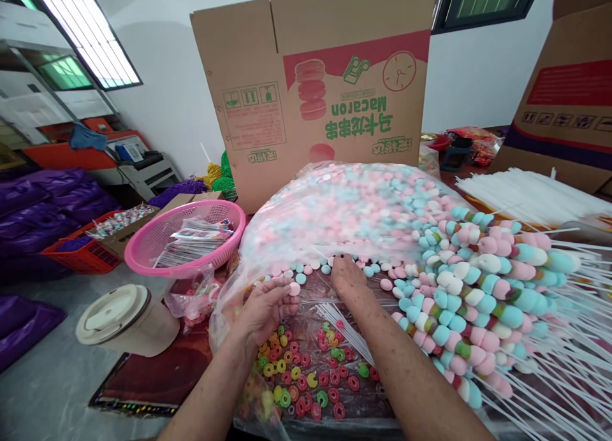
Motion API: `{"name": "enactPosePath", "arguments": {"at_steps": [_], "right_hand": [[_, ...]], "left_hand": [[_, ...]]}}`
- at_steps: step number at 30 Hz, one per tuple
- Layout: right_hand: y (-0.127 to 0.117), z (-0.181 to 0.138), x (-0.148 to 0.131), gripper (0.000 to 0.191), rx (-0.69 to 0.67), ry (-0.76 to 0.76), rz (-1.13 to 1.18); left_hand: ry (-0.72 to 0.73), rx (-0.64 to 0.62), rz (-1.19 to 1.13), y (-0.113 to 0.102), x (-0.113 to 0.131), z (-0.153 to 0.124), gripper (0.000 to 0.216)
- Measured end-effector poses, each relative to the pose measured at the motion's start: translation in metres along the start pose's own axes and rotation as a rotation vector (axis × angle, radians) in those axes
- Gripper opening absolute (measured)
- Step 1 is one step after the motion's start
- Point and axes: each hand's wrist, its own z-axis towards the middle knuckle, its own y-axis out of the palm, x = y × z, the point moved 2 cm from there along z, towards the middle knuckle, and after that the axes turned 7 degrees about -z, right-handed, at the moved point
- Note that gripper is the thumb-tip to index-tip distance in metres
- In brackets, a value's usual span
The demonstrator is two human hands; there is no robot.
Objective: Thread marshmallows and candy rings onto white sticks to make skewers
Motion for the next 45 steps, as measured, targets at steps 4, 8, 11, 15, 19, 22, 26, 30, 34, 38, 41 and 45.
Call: {"name": "enactPosePath", "arguments": {"at_steps": [4, 8, 11, 15, 19, 22, 26, 30, 34, 38, 41, 45], "right_hand": [[-0.001, -0.025, -0.004, 0.021, -0.072, -0.125, 0.142], [-0.012, -0.076, -0.009, 0.026, -0.046, -0.296, 0.433], [-0.016, -0.099, -0.01, 0.023, 0.039, -0.363, 0.747], [-0.017, -0.11, -0.003, 0.022, 0.167, -0.321, 0.753], [-0.014, -0.122, 0.0, 0.016, 0.469, -0.37, 0.551], [-0.001, -0.132, -0.002, 0.02, 0.508, -0.499, 0.498], [0.004, -0.137, 0.004, 0.024, 0.457, -0.555, 0.624], [-0.001, -0.136, 0.011, 0.016, 0.248, -0.494, 0.842], [0.005, -0.131, 0.013, 0.025, 0.055, -0.227, 1.196], [0.013, -0.126, 0.012, 0.032, -0.134, -0.108, 1.447], [0.015, -0.123, 0.013, 0.032, -0.228, -0.088, 1.518], [0.017, -0.122, 0.015, 0.034, -0.275, -0.053, 1.584]], "left_hand": [[-0.184, 0.01, -0.625, -0.004, -0.011, -0.021, 0.023], [-0.183, -0.022, -0.692, 0.011, -0.009, -0.031, 0.022], [-0.157, -0.077, -0.686, 0.027, -0.003, -0.039, 0.02], [-0.131, -0.005, -0.64, 0.035, 0.001, -0.05, 0.021], [-0.152, 0.012, -0.642, 0.041, 0.001, -0.057, 0.023], [-0.147, 0.029, -0.673, 0.05, 0.001, -0.06, 0.022], [-0.112, -0.001, -0.695, 0.058, 0.002, -0.063, 0.021], [-0.031, -0.062, -0.585, 0.058, 0.003, -0.062, 0.023], [0.188, 0.002, -0.304, 0.055, 0.003, -0.062, 0.019], [0.426, 0.0, -0.06, 0.056, 0.005, -0.067, 0.011], [0.317, -0.028, -0.179, 0.056, 0.003, -0.067, 0.008], [0.156, -0.054, -0.387, 0.056, -0.004, -0.066, 0.034]]}}
